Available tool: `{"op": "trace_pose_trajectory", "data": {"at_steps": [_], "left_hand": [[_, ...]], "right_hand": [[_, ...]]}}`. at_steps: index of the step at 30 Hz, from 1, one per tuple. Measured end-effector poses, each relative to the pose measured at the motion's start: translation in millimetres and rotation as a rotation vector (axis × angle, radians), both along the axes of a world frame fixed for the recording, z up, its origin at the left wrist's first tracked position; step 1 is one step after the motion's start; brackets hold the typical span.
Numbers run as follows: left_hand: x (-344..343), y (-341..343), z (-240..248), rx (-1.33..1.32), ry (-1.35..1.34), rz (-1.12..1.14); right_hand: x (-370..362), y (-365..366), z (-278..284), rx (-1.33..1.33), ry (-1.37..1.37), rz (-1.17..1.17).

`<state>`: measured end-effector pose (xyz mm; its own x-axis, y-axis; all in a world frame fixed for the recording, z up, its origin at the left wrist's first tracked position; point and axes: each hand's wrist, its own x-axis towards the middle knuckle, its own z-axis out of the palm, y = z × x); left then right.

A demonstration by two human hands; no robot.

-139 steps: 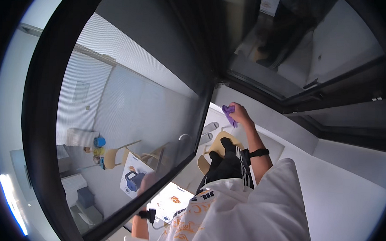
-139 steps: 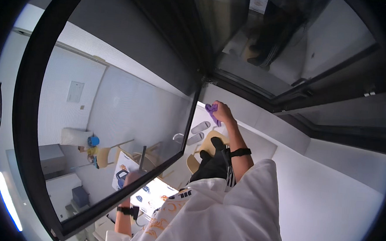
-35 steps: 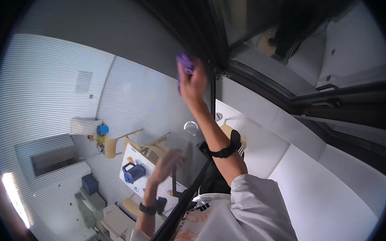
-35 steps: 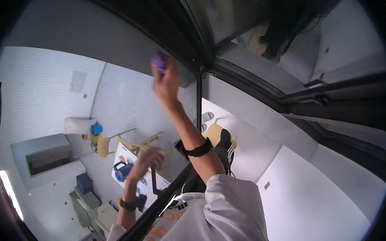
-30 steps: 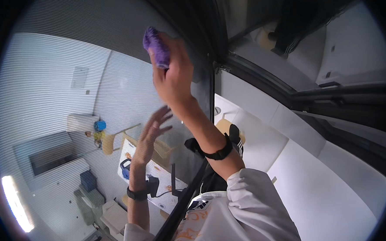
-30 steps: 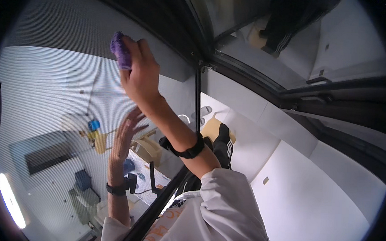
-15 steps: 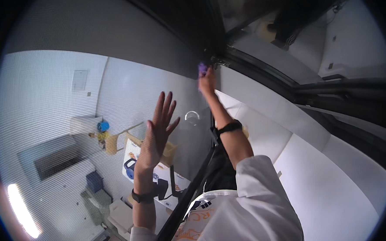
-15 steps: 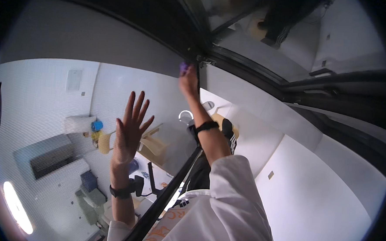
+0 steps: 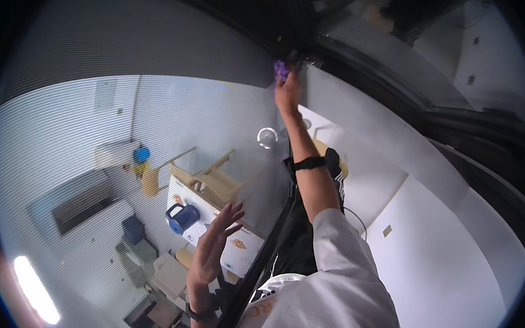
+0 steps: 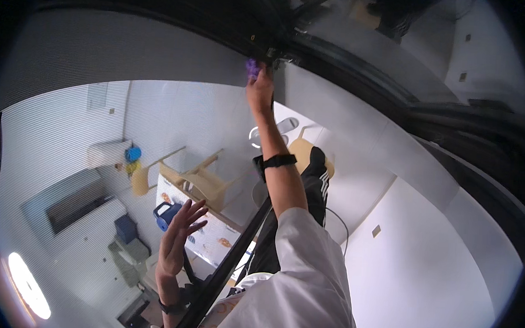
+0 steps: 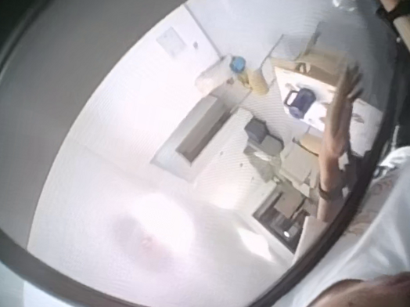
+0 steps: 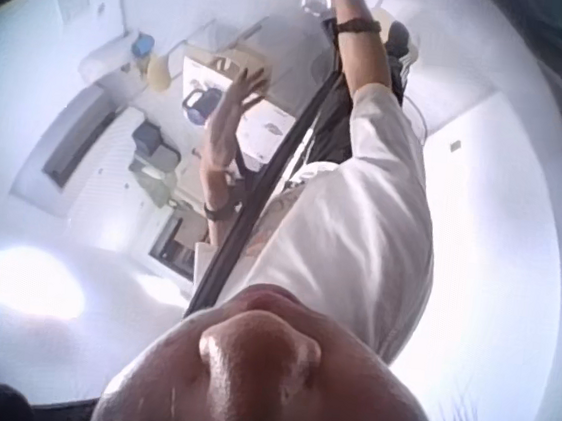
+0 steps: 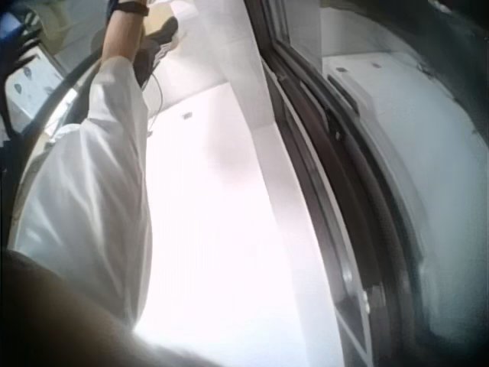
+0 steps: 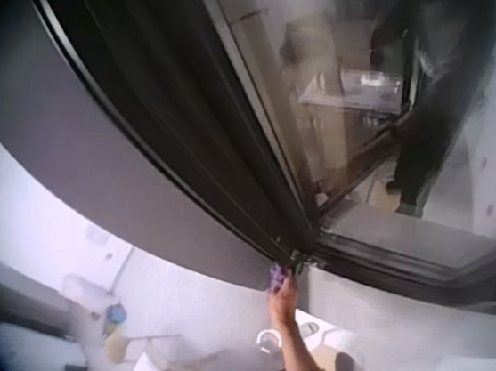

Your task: Cleaning windows and walls using a purple cloth and then rinsing the cloth in a sink.

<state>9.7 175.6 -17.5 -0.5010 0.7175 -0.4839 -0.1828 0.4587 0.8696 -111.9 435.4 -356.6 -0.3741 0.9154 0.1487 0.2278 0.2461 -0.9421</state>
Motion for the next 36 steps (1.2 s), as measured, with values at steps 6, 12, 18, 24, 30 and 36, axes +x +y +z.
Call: {"op": "trace_pose_trajectory", "data": {"at_steps": [6, 12, 18, 24, 30, 36], "left_hand": [[2, -8, -16, 0.103, -0.029, 0.033], [4, -11, -28, 0.073, 0.015, 0.037], [0, -7, -69, 0.059, 0.122, -0.058], [-5, -15, -96, -0.133, 0.138, -0.163], [-14, -15, -101, -0.04, 0.176, -0.161], [-33, -85, -140, 0.126, -0.044, 0.007]], "right_hand": [[13, 5, -60, -0.058, -0.27, 0.075], [93, -73, -45, -0.278, -0.337, 0.36], [216, -151, -41, -0.507, -0.687, 1.016], [241, -174, -6, -0.385, -0.768, 1.066], [226, -154, 67, -0.687, -0.361, 1.006], [212, -183, 268, -0.54, -0.054, 1.174]]}}
